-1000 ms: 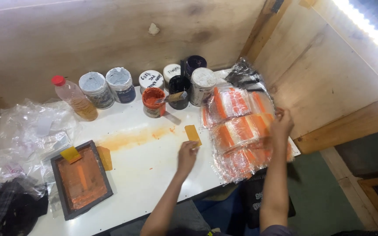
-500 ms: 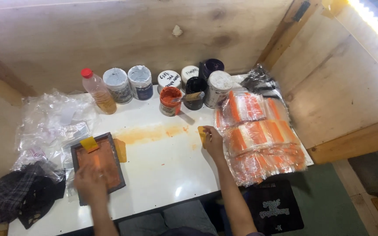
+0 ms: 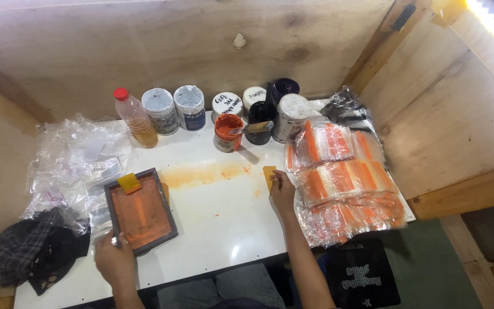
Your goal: Manual screen printing onto plastic sheets using a small frame and ink.
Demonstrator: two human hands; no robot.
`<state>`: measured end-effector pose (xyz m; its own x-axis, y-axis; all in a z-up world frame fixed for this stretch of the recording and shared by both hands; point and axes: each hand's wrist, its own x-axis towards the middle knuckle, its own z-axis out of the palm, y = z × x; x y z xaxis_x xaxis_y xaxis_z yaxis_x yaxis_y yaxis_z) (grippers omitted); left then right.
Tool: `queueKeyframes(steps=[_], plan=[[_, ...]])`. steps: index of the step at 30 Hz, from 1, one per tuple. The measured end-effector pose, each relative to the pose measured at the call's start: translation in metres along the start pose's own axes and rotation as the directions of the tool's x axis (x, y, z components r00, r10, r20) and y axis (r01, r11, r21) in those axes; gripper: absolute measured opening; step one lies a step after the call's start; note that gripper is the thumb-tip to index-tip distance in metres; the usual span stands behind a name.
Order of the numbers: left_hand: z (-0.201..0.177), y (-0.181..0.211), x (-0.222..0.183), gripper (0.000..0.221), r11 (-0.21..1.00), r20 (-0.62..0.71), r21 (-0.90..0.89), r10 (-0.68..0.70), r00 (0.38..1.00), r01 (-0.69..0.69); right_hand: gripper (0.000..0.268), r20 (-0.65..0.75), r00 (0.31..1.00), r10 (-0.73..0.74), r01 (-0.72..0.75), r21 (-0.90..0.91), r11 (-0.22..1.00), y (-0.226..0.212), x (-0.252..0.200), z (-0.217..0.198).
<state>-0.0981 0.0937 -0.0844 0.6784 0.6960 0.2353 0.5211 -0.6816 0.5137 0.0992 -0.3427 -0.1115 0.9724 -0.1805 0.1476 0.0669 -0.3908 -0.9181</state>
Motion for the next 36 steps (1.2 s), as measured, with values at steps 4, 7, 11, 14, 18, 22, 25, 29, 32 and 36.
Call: queueKeyframes(steps=[4, 7, 11, 14, 18, 22, 25, 29, 32, 36], plan=[[-0.010, 0.050, -0.014, 0.043, 0.998, 0.118, -0.045, -0.048, 0.992, 0.054, 0.024, -0.005, 1.000, 0.005, -0.005, -0.010, 1.000, 0.002, 0.000, 0.000], [-0.003, 0.074, -0.021, 0.041, 0.989, 0.148, -0.144, 0.015, 0.989, 0.007, 0.023, -0.009, 0.999, -0.036, 0.036, -0.034, 0.999, 0.004, 0.000, 0.001], [0.002, 0.119, -0.033, 0.038, 0.956, 0.366, -0.263, -0.026, 0.930, 0.130, 0.024, -0.023, 0.999, -0.047, 0.046, -0.032, 0.998, 0.000, -0.001, -0.002], [0.043, 0.122, -0.042, 0.038, 0.963, 0.367, -0.260, 0.033, 0.929, 0.068, 0.024, -0.021, 1.000, -0.009, 0.009, -0.024, 1.000, -0.007, -0.002, -0.004], [0.068, 0.141, -0.056, 0.036, 0.980, 0.409, -0.200, 0.070, 0.910, 0.015, 0.031, -0.099, 0.987, -0.125, 0.125, -0.008, 0.992, -0.006, -0.004, -0.001], [0.079, 0.166, -0.063, 0.036, 0.970, 0.440, -0.241, 0.120, 0.890, -0.012, 0.030, -0.087, 0.987, -0.132, 0.132, -0.010, 0.991, -0.007, -0.004, -0.001], [0.087, 0.188, -0.071, 0.037, 0.962, 0.506, -0.272, 0.136, 0.852, 0.008, 0.031, -0.095, 0.987, -0.132, 0.135, 0.019, 0.991, -0.004, -0.003, -0.002], [0.093, 0.218, -0.079, 0.041, 0.918, 0.554, -0.396, 0.215, 0.804, 0.028, 0.032, -0.165, 0.970, -0.177, 0.183, 0.022, 0.983, -0.011, -0.004, -0.012], [0.107, 0.238, -0.083, 0.043, 0.909, 0.594, -0.416, 0.256, 0.763, 0.019, 0.030, -0.217, 0.950, -0.227, 0.237, 0.024, 0.971, -0.019, 0.001, -0.022], [0.101, 0.267, -0.085, 0.045, 0.899, 0.650, -0.438, 0.302, 0.697, 0.019, 0.026, -0.260, 0.922, -0.288, 0.304, 0.023, 0.953, -0.036, -0.004, -0.024]])
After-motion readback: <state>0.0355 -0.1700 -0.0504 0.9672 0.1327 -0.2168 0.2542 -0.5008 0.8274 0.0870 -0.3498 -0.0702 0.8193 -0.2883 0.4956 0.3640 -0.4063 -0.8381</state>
